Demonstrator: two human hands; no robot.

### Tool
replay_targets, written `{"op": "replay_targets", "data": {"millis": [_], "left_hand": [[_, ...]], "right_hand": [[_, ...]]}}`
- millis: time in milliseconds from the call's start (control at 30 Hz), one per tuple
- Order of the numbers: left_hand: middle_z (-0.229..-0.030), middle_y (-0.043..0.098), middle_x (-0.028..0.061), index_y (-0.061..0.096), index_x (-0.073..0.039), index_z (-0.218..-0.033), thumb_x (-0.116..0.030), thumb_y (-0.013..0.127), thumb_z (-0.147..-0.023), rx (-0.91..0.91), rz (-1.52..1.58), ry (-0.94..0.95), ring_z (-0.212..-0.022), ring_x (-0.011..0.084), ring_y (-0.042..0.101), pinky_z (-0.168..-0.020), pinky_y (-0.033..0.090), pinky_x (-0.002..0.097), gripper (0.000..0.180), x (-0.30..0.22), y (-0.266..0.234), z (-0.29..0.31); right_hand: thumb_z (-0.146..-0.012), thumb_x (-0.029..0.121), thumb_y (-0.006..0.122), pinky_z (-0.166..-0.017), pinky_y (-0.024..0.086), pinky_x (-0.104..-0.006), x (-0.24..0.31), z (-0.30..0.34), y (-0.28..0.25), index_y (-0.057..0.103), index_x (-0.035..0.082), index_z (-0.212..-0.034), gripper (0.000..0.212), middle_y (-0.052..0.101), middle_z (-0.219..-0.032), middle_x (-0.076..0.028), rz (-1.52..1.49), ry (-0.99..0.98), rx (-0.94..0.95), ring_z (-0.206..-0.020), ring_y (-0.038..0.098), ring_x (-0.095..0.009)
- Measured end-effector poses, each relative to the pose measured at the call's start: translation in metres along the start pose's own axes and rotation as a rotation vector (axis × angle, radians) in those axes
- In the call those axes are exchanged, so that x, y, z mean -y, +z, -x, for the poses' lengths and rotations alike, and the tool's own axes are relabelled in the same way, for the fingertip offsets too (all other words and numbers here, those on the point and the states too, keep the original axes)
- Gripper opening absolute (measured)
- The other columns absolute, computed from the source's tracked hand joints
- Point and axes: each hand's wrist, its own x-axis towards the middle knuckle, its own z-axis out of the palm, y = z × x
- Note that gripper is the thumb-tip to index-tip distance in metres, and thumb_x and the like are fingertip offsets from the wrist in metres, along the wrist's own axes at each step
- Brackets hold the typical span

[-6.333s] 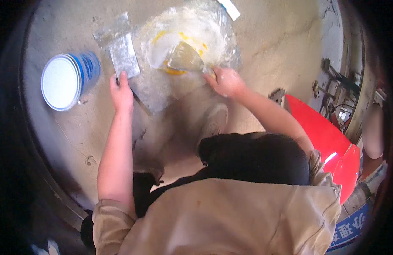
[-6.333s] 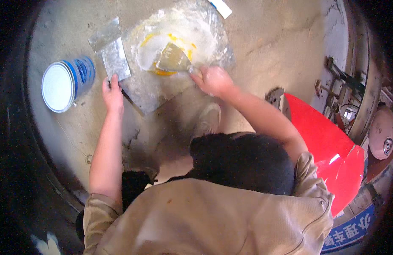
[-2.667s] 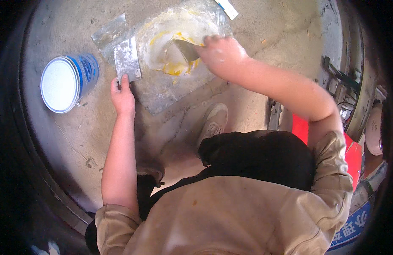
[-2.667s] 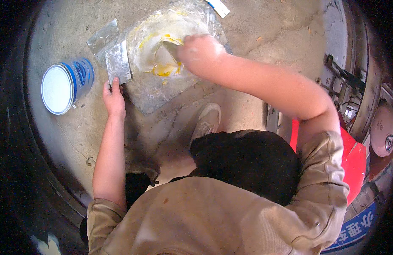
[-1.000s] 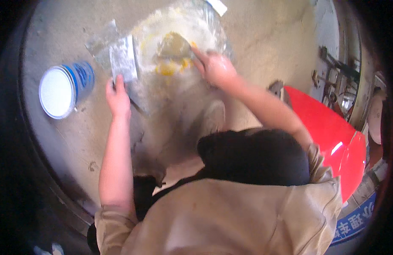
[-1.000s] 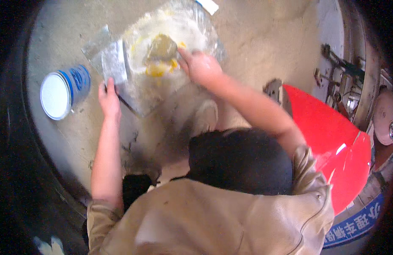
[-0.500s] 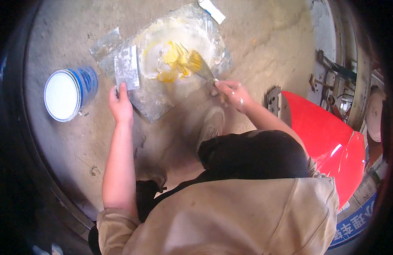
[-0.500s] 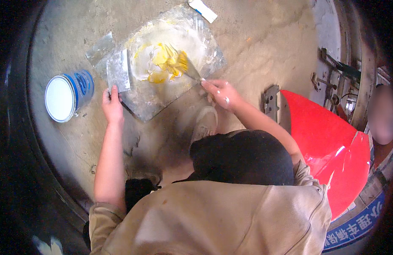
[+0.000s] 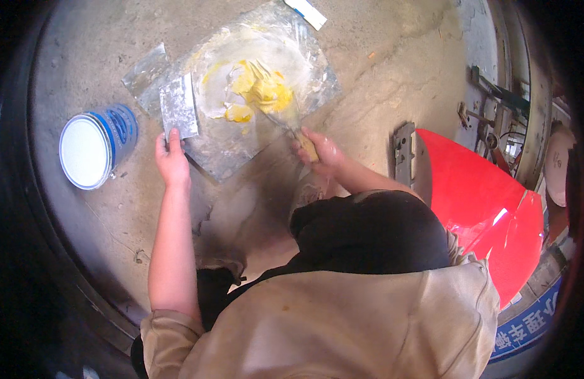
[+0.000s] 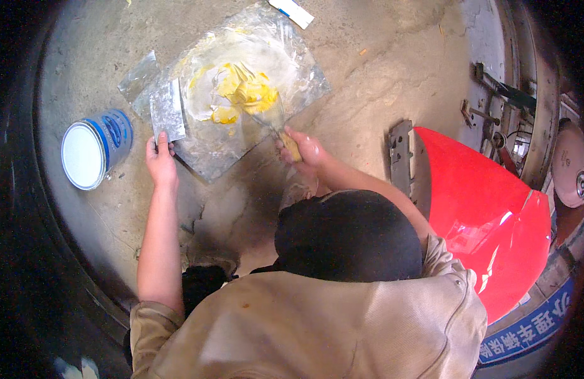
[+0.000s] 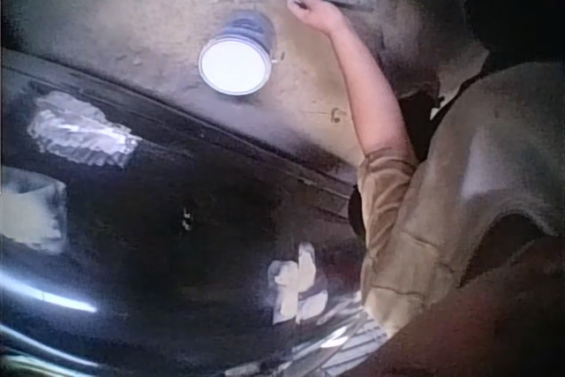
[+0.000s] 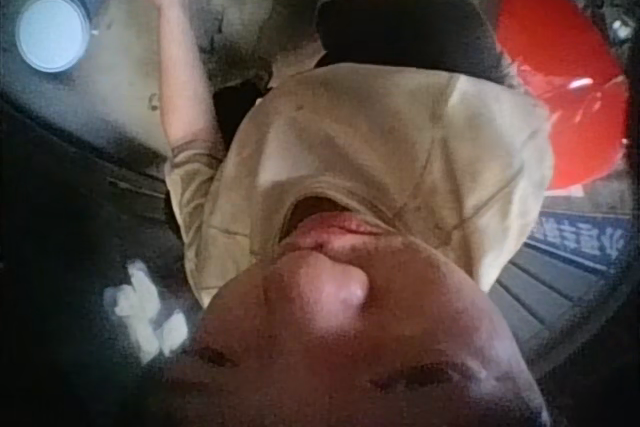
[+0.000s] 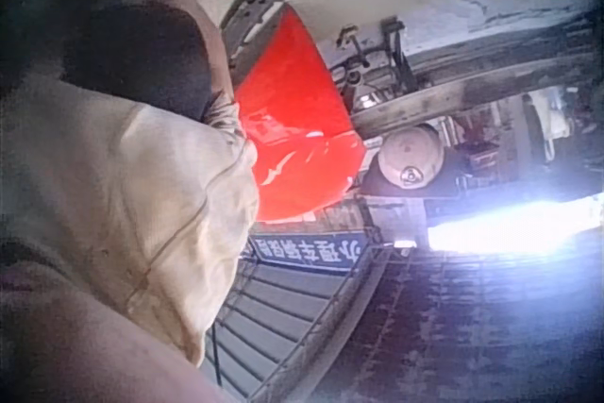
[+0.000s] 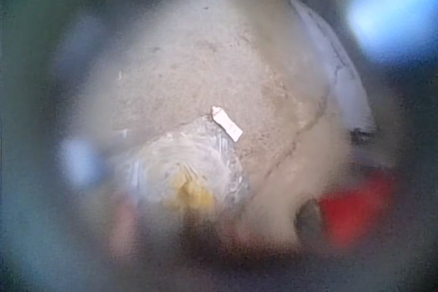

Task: The person kneels on the floor and uses a putty knife to mix a yellow paste with a white powder on a plastic sheet. They repeatedly scoop white powder from a can and blend it into the yellow mixture until a uniform consistency is achieved.

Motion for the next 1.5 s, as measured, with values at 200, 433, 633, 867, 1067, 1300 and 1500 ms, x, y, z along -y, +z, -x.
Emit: {"op": "replay_targets", "data": {"millis": [200,433,633,867,1067,1300,1500], "left_hand": [[-0.081,0.058,-0.0022,0.063,-0.005,-0.104,-0.028,0.063,-0.1,-0.003,0.011,0.005,-0.071,0.0067,0.049,-0.064,0.039,0.0237,0.024,0.002,-0.005,-0.007],[-0.081,0.058,-0.0029,0.063,-0.008,-0.104,-0.029,0.061,-0.101,-0.052,0.08,-0.008,-0.069,0.0066,0.047,-0.064,0.04,0.0227,0.021,-0.01,-0.013,-0.011],[-0.078,0.058,-0.0035,0.063,-0.006,-0.103,-0.027,0.062,-0.101,-0.094,0.083,0.057,-0.067,0.0055,0.049,-0.059,0.039,0.0227,0.021,-0.019,-0.013,-0.016],[-0.078,0.058,-0.0027,0.063,-0.004,-0.104,-0.029,0.062,-0.101,-0.08,0.031,0.017,-0.068,0.0066,0.049,-0.062,0.039,0.0231,0.024,-0.021,-0.009,-0.013],[-0.078,0.057,-0.0023,0.062,-0.005,-0.102,-0.029,0.061,-0.101,-0.044,0.056,0.02,-0.069,0.0067,0.049,-0.063,0.04,0.0239,0.024,-0.013,0.0,-0.014],[-0.08,0.058,-0.0025,0.062,-0.003,-0.103,-0.027,0.061,-0.101,-0.071,0.042,0.014,-0.071,0.0075,0.05,-0.064,0.041,0.0243,0.023,-0.024,-0.003,-0.014],[-0.086,0.058,-0.0023,0.062,-0.005,-0.103,-0.026,0.061,-0.101,-0.022,0.123,0.04,-0.074,0.0069,0.049,-0.066,0.041,0.0245,0.021,-0.025,-0.002,-0.009]], "right_hand": [[-0.098,0.034,0.062,-0.068,0.05,-0.0243,0.108,-0.05,0.026,0.064,0.012,-0.115,0.027,0.066,-0.098,0.0,0.785,-0.332,-0.007,-0.08,0.062,-0.012],[-0.092,0.038,0.064,-0.051,0.049,-0.0333,0.216,-0.036,0.198,0.073,0.005,-0.089,0.034,0.067,-0.075,-0.008,1.928,-0.135,-0.2,-0.059,0.061,-0.018],[-0.084,0.013,0.059,-0.06,0.058,-0.0416,0.081,-0.041,0.175,0.065,-0.003,-0.104,0.026,0.068,-0.085,-0.016,2.715,-0.776,-0.071,-0.07,0.07,-0.03],[-0.083,0.013,0.061,-0.063,0.058,-0.038,0.07,0.016,0.093,0.039,-0.004,-0.144,0.066,0.061,-0.099,-0.017,2.685,-0.784,-0.133,-0.082,0.069,-0.03],[-0.084,0.013,0.062,-0.064,0.058,-0.0408,0.085,-0.011,0.153,0.042,0.003,-0.146,0.065,0.059,-0.1,-0.018,2.483,-0.984,-0.218,-0.078,0.068,-0.032],[-0.089,0.013,0.059,-0.059,0.057,-0.0423,0.069,0.009,0.12,0.052,0.005,-0.138,0.05,0.06,-0.094,-0.017,2.562,-0.637,-0.274,-0.067,0.066,-0.032],[-0.086,0.015,0.061,-0.056,0.056,-0.0418,0.057,-0.012,0.127,0.053,0.005,-0.135,0.051,0.06,-0.093,-0.017,2.458,-0.962,-0.225,-0.07,0.069,-0.034]]}}
